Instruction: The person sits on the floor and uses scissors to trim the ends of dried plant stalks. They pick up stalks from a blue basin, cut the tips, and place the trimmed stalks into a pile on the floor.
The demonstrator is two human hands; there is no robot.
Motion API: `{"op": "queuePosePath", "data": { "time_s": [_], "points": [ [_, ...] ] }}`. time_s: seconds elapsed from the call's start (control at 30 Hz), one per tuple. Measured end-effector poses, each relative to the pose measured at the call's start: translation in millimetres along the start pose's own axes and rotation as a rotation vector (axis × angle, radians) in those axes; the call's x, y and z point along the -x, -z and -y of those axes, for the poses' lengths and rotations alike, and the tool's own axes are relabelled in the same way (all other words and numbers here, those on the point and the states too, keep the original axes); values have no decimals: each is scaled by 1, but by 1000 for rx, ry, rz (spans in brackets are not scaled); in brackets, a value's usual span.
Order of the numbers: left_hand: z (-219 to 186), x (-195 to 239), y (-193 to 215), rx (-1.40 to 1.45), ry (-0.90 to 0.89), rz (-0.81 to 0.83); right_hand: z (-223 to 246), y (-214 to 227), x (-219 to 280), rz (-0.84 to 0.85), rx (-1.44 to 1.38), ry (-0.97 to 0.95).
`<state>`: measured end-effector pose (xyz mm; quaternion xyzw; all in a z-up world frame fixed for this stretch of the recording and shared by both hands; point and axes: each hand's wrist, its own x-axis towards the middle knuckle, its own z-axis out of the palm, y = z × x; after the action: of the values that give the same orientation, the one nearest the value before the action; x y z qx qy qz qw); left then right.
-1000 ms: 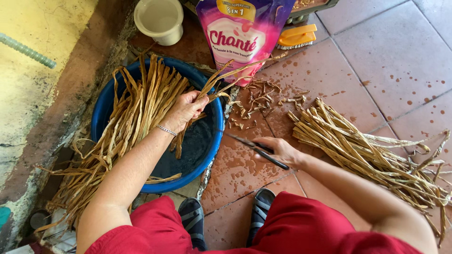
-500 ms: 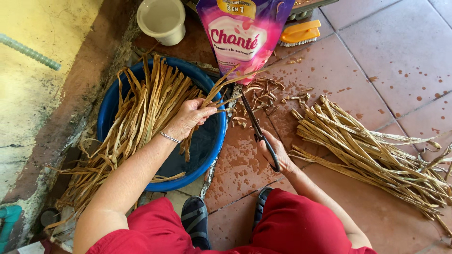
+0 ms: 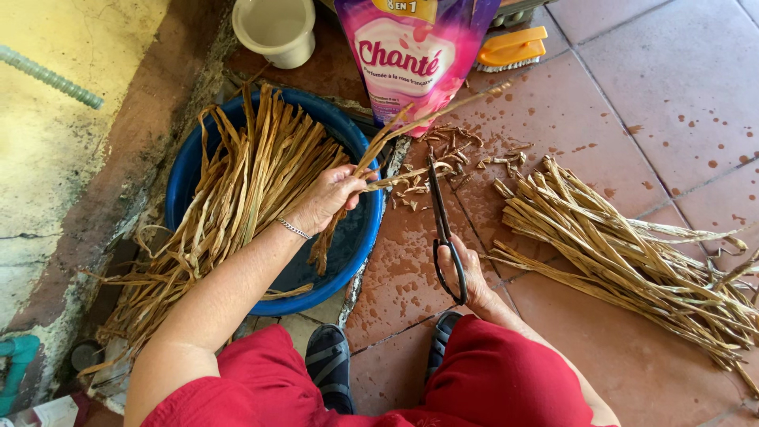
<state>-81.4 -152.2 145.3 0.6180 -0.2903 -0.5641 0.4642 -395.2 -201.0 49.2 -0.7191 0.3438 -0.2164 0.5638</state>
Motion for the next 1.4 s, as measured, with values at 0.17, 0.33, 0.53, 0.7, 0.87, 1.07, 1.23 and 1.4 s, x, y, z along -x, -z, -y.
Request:
{"op": "queuePosePath", "data": {
  "time_s": [0.17,0.33,0.53,0.7,0.87,1.07,1.23,1.4],
  "points": [
    [-2,1,-7,14,-9,-11,2,0,2,-20,-24,-22],
    [2,1,-7,-1,-125,-65,-10,-9,7,-58,8,-60],
    [5,1,-8,14,-172,-104,-18,-5,11,-92,121,91],
    [6,2,-11,-13,-185,-127,-1,-2,1,11,284,161],
    [11,3,-13,33,-249,-144,14,-4,3,25,314,143],
    [19,1,-17,-66,-237,-92,18,0,2,87,269,117],
    [26,-2,-22,-52,-236,-85,8,-3,4,125,268,73],
    [29,-2,-23,-57,-208,-86,-17,-14,15,58,112,33]
  ]
}}
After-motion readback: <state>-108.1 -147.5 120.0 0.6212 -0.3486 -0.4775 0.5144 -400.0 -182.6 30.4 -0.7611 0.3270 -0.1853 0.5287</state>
